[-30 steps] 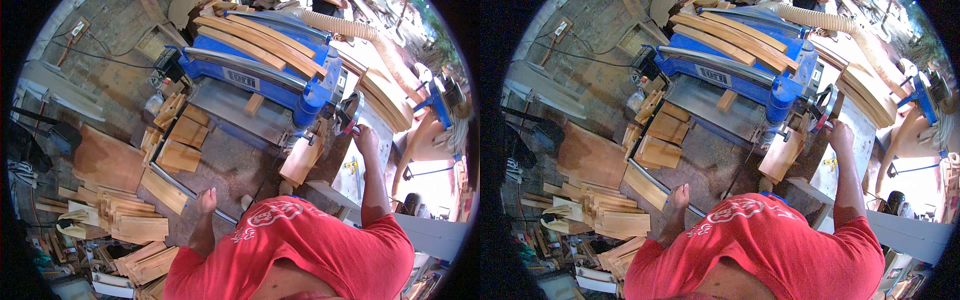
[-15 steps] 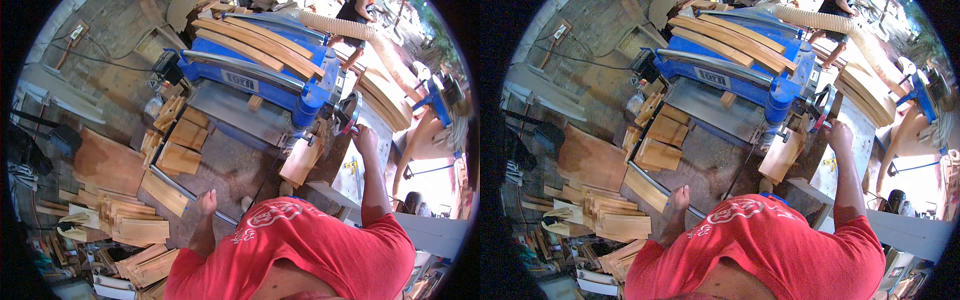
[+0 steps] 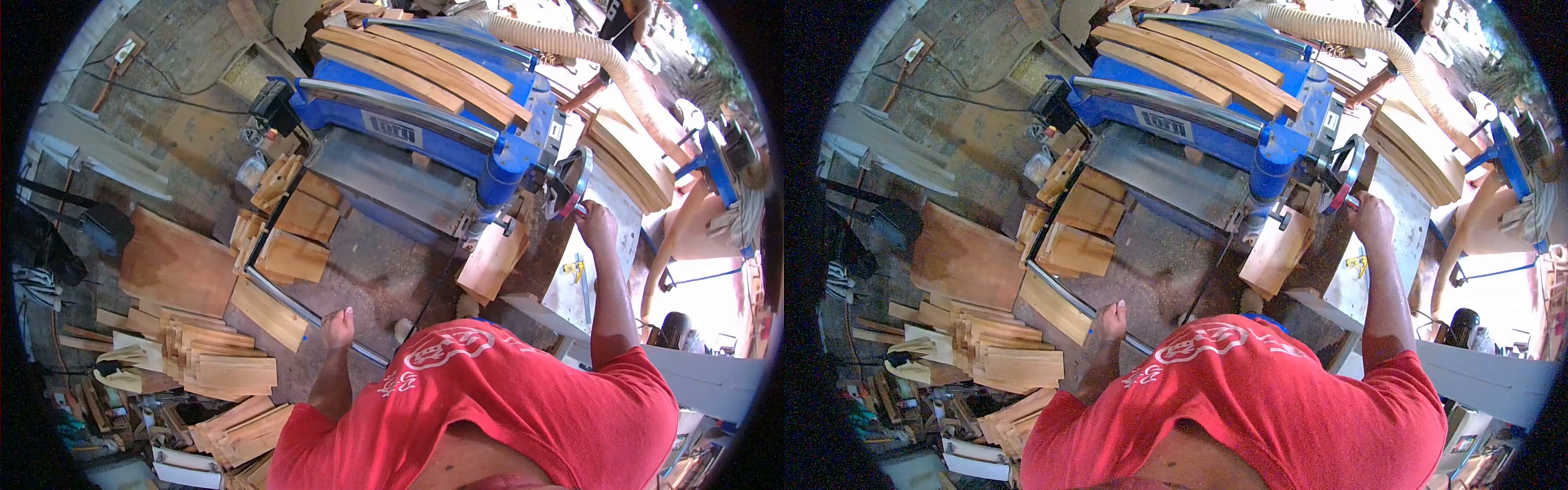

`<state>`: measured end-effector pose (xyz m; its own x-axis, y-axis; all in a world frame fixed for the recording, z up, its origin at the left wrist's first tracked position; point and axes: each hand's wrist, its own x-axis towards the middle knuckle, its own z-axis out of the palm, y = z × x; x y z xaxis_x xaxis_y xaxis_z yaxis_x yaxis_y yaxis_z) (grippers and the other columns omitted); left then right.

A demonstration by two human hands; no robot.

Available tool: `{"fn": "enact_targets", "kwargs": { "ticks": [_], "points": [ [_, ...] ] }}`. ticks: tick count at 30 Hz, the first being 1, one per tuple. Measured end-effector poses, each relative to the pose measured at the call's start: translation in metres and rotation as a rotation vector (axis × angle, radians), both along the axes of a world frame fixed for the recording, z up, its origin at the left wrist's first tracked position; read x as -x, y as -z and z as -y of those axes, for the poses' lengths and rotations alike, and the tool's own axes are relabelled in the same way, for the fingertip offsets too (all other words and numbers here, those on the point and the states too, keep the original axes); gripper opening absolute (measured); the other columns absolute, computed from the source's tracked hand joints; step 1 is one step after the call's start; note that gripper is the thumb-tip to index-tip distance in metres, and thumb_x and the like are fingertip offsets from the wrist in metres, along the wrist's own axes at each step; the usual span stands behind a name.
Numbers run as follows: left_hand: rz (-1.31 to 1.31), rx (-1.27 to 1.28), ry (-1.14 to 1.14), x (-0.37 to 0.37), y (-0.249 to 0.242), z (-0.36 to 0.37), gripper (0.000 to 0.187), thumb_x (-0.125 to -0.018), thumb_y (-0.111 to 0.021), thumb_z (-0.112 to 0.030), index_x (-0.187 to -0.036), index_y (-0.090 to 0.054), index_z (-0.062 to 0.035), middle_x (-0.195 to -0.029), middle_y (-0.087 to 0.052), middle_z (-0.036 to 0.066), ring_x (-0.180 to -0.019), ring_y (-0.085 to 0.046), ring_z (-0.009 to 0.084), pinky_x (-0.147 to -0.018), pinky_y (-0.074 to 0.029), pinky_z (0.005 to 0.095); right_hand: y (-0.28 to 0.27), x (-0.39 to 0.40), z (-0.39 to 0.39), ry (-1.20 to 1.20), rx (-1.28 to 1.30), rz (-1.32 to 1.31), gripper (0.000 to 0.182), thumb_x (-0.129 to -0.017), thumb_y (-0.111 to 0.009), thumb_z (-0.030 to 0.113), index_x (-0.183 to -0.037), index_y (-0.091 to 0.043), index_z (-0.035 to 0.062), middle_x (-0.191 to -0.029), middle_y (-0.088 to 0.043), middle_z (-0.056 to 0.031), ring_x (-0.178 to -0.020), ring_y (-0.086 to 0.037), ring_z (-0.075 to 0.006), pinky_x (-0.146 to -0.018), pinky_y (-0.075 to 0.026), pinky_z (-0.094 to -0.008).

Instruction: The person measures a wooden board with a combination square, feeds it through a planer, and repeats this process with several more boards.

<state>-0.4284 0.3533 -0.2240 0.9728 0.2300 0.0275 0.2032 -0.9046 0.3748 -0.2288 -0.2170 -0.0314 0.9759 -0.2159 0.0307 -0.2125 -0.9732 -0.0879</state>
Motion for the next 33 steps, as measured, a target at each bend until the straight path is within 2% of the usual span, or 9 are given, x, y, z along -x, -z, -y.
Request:
{"fn": "enact_targets", "kwargs": {
  "ticks": [3, 7, 13, 17, 25, 33],
  "points": [
    [-0.022, 0.015, -0.001, 0.007, -0.003, 0.0, 0.038, -0.092, -0.053, -0.033, -0.072, -0.062, -0.0024, -0.077, -0.064, 0.021, -0.076, -0.06, 0.0414, -0.073, -0.045, 0.0512, -0.001, 0.001, -0.002, 0.029, -0.066, 0.036, 0.023, -0.078, -0.066, 0.026, -0.095, -0.069, 0.0103, -0.087, -0.069, -0.0184, -0.082, -0.067, -0.036, -0.075, -0.053, -0.0459],
    [-0.076, -0.003, -0.06, 0.002, 0.003, 0.001, 0.04, -0.092, -0.053, -0.035, -0.072, -0.061, -0.0024, -0.077, -0.064, 0.021, -0.076, -0.06, 0.0425, -0.073, -0.045, 0.0522, -0.001, 0.0, 0.0, 0.018, -0.019, -0.007, 0.023, -0.079, -0.067, 0.026, -0.097, -0.07, 0.0117, -0.087, -0.07, -0.0174, -0.083, -0.067, -0.0348, -0.075, -0.053, -0.0455],
    [-0.031, 0.031, -0.007, 0.004, 0.019, -0.01, 0.039, -0.093, -0.052, -0.036, -0.075, -0.064, -0.0028, -0.079, -0.064, 0.023, -0.077, -0.059, 0.0437, -0.074, -0.045, 0.0527, 0.001, 0.001, 0.0, 0.016, -0.061, 0.063, 0.022, -0.078, -0.068, 0.026, -0.093, -0.072, 0.0103, -0.084, -0.069, -0.0183, -0.081, -0.067, -0.0352, -0.074, -0.052, -0.0448],
    [-0.053, -0.017, -0.027, 0.001, 0.004, -0.002, 0.039, -0.092, -0.052, -0.035, -0.076, -0.065, -0.0025, -0.08, -0.064, 0.023, -0.078, -0.06, 0.0436, -0.074, -0.046, 0.0522, 0.003, 0.002, 0.001, 0.009, -0.049, 0.061, 0.025, -0.076, -0.071, 0.026, -0.097, -0.07, 0.0119, -0.086, -0.07, -0.0164, -0.082, -0.067, -0.0339, -0.075, -0.053, -0.0444],
    [-0.02, 0.049, 0.004, 0.003, 0.006, -0.003, 0.038, -0.092, -0.053, -0.034, -0.075, -0.065, -0.003, -0.077, -0.064, 0.023, -0.075, -0.06, 0.0433, -0.074, -0.046, 0.0529, -0.002, 0.003, -0.002, 0.017, -0.057, 0.047, 0.024, -0.076, -0.068, 0.023, -0.098, -0.071, 0.0121, -0.087, -0.07, -0.0172, -0.083, -0.067, -0.0343, -0.076, -0.053, -0.0443],
    [0.011, -0.012, 0.018, 0.002, 0.011, -0.004, 0.038, -0.092, -0.053, -0.034, -0.074, -0.064, -0.0029, -0.077, -0.064, 0.023, -0.074, -0.06, 0.044, -0.072, -0.046, 0.0523, 0.0, 0.004, -0.001, 0.008, -0.074, 0.066, 0.023, -0.076, -0.067, 0.023, -0.097, -0.071, 0.012, -0.087, -0.069, -0.0168, -0.082, -0.067, -0.0345, -0.076, -0.053, -0.0445]
  ]
}}
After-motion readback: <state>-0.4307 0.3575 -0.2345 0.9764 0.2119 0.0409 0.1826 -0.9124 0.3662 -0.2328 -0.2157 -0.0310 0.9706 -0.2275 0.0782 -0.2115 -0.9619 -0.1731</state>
